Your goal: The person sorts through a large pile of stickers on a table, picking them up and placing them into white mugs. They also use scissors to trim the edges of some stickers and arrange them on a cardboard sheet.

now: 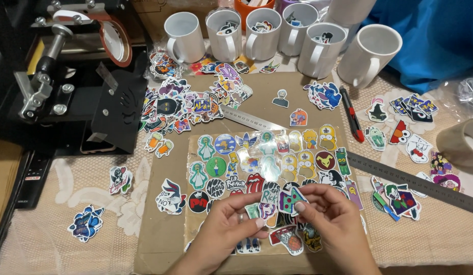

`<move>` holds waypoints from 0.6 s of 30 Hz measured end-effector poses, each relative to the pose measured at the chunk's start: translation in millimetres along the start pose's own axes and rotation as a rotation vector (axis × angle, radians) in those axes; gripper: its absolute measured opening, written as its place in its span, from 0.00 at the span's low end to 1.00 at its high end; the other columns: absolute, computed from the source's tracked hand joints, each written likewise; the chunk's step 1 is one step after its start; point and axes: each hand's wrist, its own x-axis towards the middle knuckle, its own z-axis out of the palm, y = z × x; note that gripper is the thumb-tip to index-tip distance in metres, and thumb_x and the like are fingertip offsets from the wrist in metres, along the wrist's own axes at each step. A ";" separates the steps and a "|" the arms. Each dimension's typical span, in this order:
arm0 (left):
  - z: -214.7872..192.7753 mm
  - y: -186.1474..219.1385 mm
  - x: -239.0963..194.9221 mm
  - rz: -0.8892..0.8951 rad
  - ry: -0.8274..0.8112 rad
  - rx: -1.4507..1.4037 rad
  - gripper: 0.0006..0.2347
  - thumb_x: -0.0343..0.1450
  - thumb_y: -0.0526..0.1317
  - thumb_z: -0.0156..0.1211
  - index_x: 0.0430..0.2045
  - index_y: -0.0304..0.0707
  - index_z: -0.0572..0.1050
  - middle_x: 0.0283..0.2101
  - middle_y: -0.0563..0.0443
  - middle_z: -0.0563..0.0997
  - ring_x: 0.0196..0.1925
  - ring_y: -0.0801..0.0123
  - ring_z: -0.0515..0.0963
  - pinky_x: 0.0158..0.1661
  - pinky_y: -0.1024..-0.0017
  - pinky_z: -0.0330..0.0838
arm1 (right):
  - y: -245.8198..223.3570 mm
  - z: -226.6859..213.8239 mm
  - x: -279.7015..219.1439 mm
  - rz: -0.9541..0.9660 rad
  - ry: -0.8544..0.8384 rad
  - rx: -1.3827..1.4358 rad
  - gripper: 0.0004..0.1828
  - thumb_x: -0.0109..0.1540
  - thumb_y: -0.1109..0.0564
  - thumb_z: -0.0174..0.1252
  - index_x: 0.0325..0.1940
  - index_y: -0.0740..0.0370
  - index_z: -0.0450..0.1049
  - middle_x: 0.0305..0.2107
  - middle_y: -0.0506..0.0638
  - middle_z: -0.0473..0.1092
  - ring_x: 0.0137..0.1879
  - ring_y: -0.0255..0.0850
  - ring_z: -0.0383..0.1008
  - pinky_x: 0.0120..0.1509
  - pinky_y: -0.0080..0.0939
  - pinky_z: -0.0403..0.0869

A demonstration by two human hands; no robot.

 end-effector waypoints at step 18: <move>17.1 17.5 0.0 -0.070 0.029 0.055 0.11 0.69 0.32 0.60 0.41 0.21 0.82 0.39 0.34 0.86 0.38 0.53 0.89 0.32 0.67 0.87 | 6.5 -1.1 2.8 0.084 -0.068 0.066 0.18 0.54 0.69 0.66 0.48 0.73 0.80 0.29 0.61 0.80 0.34 0.43 0.79 0.39 0.39 0.80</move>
